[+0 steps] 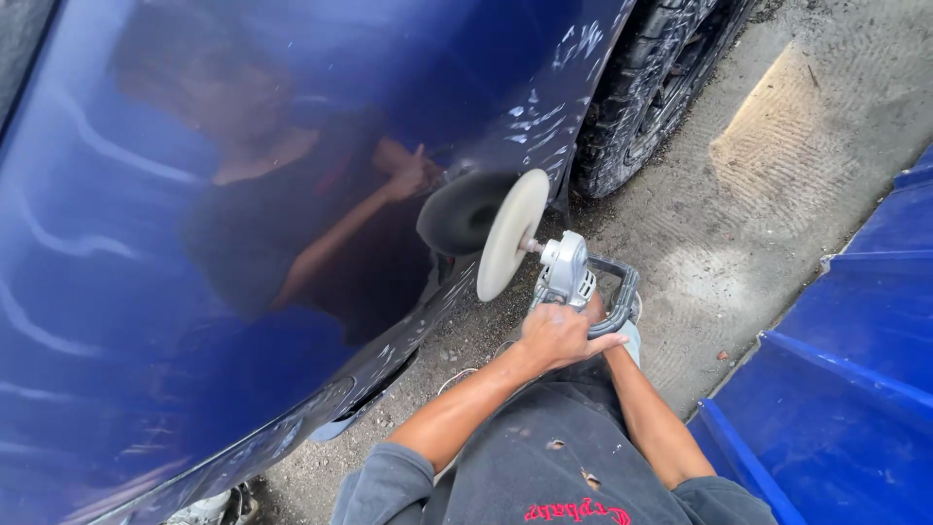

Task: Polishing the exterior of a dark blue vehicle using a power polisher.

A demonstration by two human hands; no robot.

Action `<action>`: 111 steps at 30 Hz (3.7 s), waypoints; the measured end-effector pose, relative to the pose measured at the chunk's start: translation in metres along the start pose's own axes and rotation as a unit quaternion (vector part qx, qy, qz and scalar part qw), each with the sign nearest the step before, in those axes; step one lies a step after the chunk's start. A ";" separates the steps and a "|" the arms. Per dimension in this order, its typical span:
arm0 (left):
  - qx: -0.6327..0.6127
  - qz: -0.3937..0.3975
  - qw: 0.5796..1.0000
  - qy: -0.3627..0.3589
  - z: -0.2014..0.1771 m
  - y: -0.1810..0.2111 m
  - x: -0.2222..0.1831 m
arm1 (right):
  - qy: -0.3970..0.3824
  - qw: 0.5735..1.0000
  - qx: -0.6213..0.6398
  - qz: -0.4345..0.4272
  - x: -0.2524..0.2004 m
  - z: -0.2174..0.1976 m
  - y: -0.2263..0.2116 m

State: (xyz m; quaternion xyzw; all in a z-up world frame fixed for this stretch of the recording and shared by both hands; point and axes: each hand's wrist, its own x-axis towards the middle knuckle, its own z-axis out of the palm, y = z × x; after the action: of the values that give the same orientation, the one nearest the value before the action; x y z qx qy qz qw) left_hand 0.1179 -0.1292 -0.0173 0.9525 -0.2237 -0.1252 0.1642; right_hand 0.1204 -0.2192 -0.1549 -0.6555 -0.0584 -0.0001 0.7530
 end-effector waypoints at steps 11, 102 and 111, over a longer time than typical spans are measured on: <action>-0.002 0.009 0.997 0.075 0.025 0.027 0.098 | 0.011 0.999 0.045 0.025 -0.039 -0.101 -0.035; -0.064 -0.036 0.993 0.090 -0.034 0.021 -0.013 | -0.057 0.954 0.286 0.064 -0.003 -0.047 0.051; -0.115 0.023 0.988 0.095 -0.049 -0.005 -0.078 | -0.083 0.993 -0.082 -0.030 0.003 0.002 -0.025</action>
State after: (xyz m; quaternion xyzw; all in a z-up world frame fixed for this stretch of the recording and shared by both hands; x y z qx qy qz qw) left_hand 0.0671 -0.0759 0.0390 0.9293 -0.2132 -0.0551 0.2963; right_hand 0.1209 -0.2206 -0.1295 -0.7108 -0.1395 0.0270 0.6889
